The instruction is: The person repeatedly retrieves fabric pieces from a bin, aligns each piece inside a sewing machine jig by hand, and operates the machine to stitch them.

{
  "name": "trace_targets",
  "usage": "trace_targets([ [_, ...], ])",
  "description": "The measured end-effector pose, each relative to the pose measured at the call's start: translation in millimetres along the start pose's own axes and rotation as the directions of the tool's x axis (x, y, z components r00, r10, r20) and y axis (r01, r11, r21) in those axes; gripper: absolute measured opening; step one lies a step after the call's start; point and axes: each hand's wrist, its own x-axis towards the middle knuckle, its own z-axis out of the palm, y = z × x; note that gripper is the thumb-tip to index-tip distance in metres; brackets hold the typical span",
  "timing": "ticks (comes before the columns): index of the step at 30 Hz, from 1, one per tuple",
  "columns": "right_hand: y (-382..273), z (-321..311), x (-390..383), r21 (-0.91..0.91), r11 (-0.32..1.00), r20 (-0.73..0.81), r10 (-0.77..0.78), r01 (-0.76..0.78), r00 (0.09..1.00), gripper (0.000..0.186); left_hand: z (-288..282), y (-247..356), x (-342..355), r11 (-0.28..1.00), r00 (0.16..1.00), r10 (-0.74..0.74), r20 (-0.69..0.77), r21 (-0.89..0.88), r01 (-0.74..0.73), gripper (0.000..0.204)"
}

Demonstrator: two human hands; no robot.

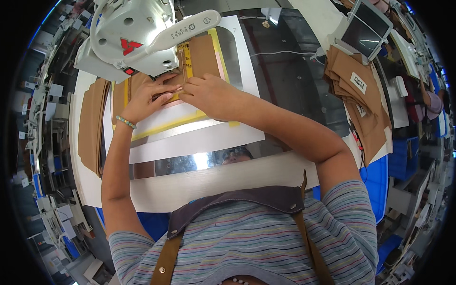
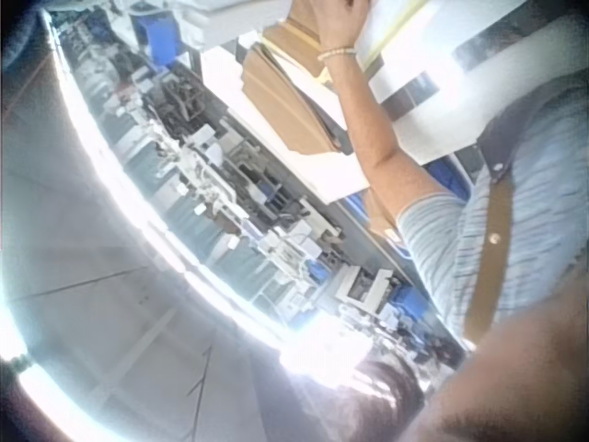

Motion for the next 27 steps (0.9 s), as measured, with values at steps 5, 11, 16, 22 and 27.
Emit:
trace_targets([
  [5, 3, -19, -5, 0.049, 0.996, 0.119, 0.066, -0.072, 0.991, 0.05, 2, -29, 5, 0.992, 0.999, 0.021, -0.045, 0.126, -0.015, 0.034],
  [11, 26, -28, -32, -0.017, 0.993, 0.019, 0.121, -0.12, 0.993, 0.051, 12, -39, 7, 0.987, 0.969, 0.118, -0.215, 0.13, -0.091, 0.034],
  [16, 39, -22, -41, -0.037, 0.987, -0.084, 0.154, -0.158, 0.985, 0.048, 14, -27, -2, 0.997, 0.975, -0.049, -0.215, 0.049, 0.061, 0.035],
  [22, 40, -19, -46, 0.027, 0.985, -0.099, 0.172, -0.17, 0.98, 0.039, -20, -55, -58, 0.993, 0.918, -0.082, -0.387, 0.043, 0.107, 0.04],
  [27, 37, -28, -44, 0.063, 0.979, 0.023, 0.195, -0.196, 0.981, 0.033, -45, -111, -120, 0.832, 0.804, -0.267, -0.531, 0.293, 0.471, 0.047],
])
